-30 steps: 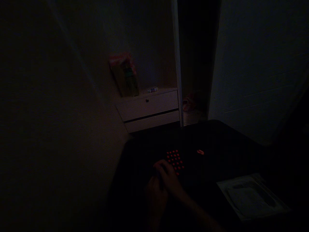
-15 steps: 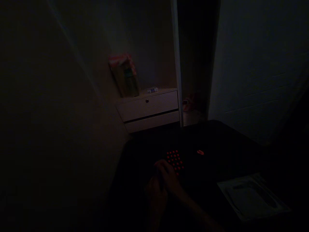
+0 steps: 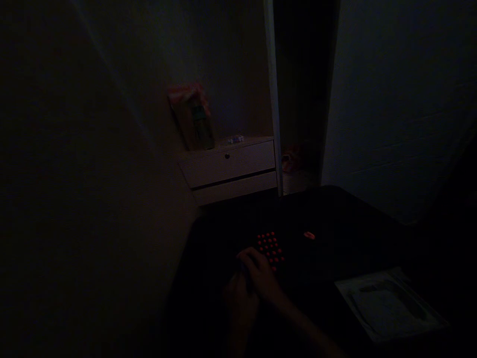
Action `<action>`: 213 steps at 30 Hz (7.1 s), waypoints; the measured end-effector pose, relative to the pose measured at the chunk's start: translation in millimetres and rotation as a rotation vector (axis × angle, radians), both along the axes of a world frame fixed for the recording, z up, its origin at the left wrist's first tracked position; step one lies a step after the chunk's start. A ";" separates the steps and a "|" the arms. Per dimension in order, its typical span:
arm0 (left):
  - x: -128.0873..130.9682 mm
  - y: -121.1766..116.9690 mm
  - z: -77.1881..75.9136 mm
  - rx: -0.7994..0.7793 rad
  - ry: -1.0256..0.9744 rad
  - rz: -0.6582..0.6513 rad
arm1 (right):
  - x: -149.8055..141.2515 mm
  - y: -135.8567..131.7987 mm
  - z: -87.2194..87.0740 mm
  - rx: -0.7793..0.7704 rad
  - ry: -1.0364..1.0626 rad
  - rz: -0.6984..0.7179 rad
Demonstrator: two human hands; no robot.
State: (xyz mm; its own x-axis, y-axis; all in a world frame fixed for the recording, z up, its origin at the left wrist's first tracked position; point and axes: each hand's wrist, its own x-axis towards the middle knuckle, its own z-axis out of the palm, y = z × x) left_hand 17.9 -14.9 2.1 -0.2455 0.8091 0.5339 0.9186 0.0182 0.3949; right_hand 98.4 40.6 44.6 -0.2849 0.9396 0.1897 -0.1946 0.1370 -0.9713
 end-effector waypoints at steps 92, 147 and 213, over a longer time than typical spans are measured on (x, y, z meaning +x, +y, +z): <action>1.4 0.4 8.8 -0.249 -0.160 0.152 | -1.8 0.5 -6.6 -0.043 0.097 -0.064; -8.5 3.1 -8.7 -0.171 -0.065 -0.007 | -4.4 1.3 -11.2 -0.020 0.070 0.011; -6.5 1.0 -6.4 -0.142 -0.042 -0.020 | -7.3 2.7 -15.0 -0.028 0.056 0.026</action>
